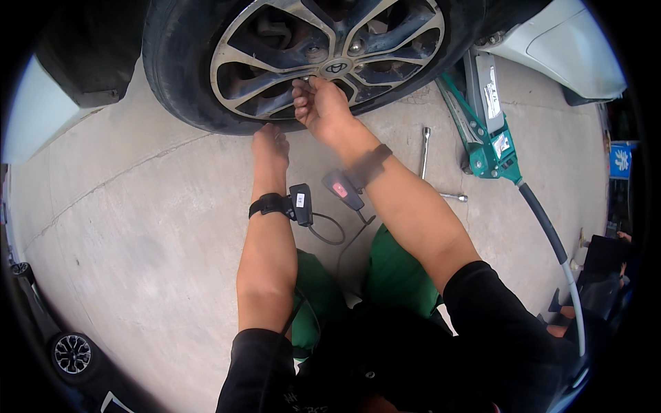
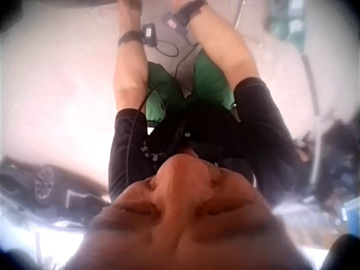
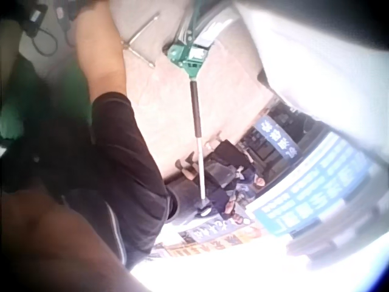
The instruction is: The person mounts a tire onto the wheel hub and tightens the lug nuts using a cross wrench.
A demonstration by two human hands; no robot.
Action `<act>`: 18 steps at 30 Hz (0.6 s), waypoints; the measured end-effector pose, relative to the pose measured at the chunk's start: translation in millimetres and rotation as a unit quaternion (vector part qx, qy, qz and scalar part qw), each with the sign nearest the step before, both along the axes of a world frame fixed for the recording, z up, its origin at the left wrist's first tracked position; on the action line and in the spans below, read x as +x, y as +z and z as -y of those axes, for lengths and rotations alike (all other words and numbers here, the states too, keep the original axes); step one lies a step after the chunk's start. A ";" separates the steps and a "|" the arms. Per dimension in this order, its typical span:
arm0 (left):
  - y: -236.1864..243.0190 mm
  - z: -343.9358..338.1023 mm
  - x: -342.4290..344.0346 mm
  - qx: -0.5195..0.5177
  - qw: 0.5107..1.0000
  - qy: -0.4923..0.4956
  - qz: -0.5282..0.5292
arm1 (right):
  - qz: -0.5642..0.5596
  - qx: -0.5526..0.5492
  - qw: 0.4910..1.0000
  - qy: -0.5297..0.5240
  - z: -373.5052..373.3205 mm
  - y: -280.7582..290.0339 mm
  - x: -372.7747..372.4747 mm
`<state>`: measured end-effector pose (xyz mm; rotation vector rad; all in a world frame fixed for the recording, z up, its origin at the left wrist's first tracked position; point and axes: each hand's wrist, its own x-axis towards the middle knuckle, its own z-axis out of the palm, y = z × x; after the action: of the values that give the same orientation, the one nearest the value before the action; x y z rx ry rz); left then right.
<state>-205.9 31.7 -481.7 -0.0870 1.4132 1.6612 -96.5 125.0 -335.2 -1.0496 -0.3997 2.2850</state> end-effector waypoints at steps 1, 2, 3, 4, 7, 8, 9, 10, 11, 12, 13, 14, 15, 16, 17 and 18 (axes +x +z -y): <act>0.4 5.6 -3.6 -0.002 1.000 0.006 -0.004 | -0.003 -0.002 1.000 0.009 4.1 -0.7 -4.6; 17.2 -1.0 4.5 -0.006 0.995 0.056 0.077 | 0.041 0.009 0.999 0.008 5.0 3.4 -1.6; 29.4 -4.6 9.4 -0.011 0.982 0.105 0.158 | 0.049 0.005 0.999 0.002 5.3 5.8 1.4; 29.7 -5.0 9.2 -0.008 0.982 0.096 0.161 | 0.056 0.001 0.998 -0.002 5.8 8.5 3.1; 30.2 -4.5 9.1 -0.014 0.979 0.104 0.172 | 0.050 -0.008 0.999 -0.017 0.4 11.4 2.4; 31.0 -4.9 9.6 -0.016 0.978 0.102 0.180 | 0.044 -0.011 0.999 -0.023 -1.6 10.7 2.2; 31.9 -5.5 8.3 -0.018 0.977 0.104 0.183 | 0.037 -0.015 0.999 -0.029 -3.5 9.9 2.0; 29.9 -5.2 7.6 -0.021 0.976 0.106 0.188 | 0.025 -0.020 0.999 -0.019 -3.0 10.1 2.8; 27.9 -5.0 6.8 -0.024 0.975 0.108 0.192 | 0.014 -0.026 1.000 -0.008 -1.6 10.0 4.3; 26.1 -4.2 5.3 -0.025 0.974 0.112 0.194 | 0.002 -0.031 1.000 0.002 -0.3 9.9 5.3; 25.4 -2.2 3.5 -0.026 0.973 0.117 0.196 | 0.005 -0.038 0.999 -0.012 2.7 12.7 5.3; 24.5 -0.9 2.4 -0.027 0.972 0.121 0.198 | 0.007 -0.044 0.999 -0.027 5.7 16.0 5.2; 23.4 -0.3 2.3 -0.027 0.973 0.121 0.197 | 0.010 -0.051 0.998 -0.041 6.1 18.7 4.8; 22.8 -1.9 3.7 -0.025 0.973 0.118 0.197 | -0.015 -0.081 0.996 -0.043 1.7 14.9 5.6; 22.7 -4.4 5.2 -0.023 0.974 0.115 0.196 | -0.030 -0.090 0.994 -0.051 -2.5 11.2 6.9; 21.7 -8.5 7.3 -0.018 0.974 0.102 0.202 | -0.045 -0.098 0.992 -0.058 -7.2 7.7 8.5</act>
<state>-198.7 40.1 -460.0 -0.5752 1.1517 1.6642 -88.0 132.2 -327.6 -1.0302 -0.0760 2.2909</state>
